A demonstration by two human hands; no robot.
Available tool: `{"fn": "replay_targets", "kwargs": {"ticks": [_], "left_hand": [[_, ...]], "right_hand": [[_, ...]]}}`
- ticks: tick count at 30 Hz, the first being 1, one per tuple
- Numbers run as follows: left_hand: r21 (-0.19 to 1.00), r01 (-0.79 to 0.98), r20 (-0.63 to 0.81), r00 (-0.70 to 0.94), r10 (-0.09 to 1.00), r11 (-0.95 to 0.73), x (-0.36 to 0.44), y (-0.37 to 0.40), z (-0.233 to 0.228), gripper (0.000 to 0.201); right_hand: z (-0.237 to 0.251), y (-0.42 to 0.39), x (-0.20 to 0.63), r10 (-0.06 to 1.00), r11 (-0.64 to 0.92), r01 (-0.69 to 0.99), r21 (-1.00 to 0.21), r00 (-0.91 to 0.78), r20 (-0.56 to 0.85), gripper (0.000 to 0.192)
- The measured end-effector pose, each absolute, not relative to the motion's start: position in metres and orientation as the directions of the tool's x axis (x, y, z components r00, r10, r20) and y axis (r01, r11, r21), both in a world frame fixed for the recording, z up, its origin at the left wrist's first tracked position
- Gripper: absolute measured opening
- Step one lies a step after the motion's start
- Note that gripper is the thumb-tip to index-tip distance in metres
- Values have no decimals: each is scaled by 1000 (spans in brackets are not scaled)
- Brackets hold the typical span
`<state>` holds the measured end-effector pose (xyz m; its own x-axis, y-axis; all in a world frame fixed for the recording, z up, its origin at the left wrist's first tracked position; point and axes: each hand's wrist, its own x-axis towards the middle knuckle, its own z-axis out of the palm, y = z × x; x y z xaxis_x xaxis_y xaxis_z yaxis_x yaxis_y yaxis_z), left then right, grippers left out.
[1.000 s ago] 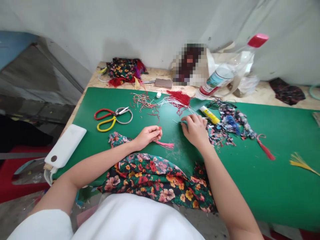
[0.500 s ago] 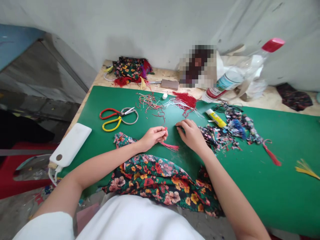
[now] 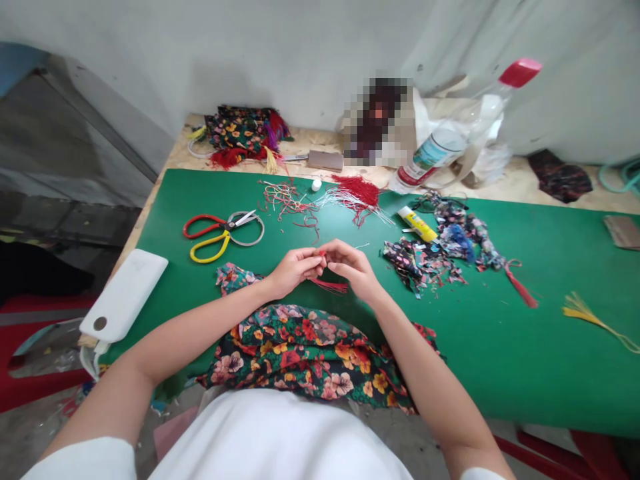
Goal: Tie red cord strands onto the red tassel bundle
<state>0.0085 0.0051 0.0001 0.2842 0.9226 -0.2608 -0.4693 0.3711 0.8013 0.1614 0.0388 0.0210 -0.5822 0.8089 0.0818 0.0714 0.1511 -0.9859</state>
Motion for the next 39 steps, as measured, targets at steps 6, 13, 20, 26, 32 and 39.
{"fn": "replay_targets", "kwargs": {"ticks": [6,13,20,26,32,39], "left_hand": [[838,-399,-255,318,913,372,8,4,-5,28],[868,-329,-236,385,892,372,6,2,-5,35],[891,-237,-250,455,855,387,4,1,1,40],[892,-231,-253,457,852,389,4,1,2,40],[903,-230,-239,431,870,363,3,2,-3,39],[910,-225,-233,419,878,348,4,1,-4,34]], "right_hand": [[9,38,164,802,-104,-89,-991,-596,-31,18],[8,46,171,673,-199,-159,-967,-740,-17,18],[8,50,176,635,-178,-135,-975,-772,-9,12],[8,48,177,701,-98,-111,-989,-713,11,16],[8,43,172,747,-40,-86,-995,-664,28,27],[10,41,176,732,535,228,-814,-606,311,23]]}}
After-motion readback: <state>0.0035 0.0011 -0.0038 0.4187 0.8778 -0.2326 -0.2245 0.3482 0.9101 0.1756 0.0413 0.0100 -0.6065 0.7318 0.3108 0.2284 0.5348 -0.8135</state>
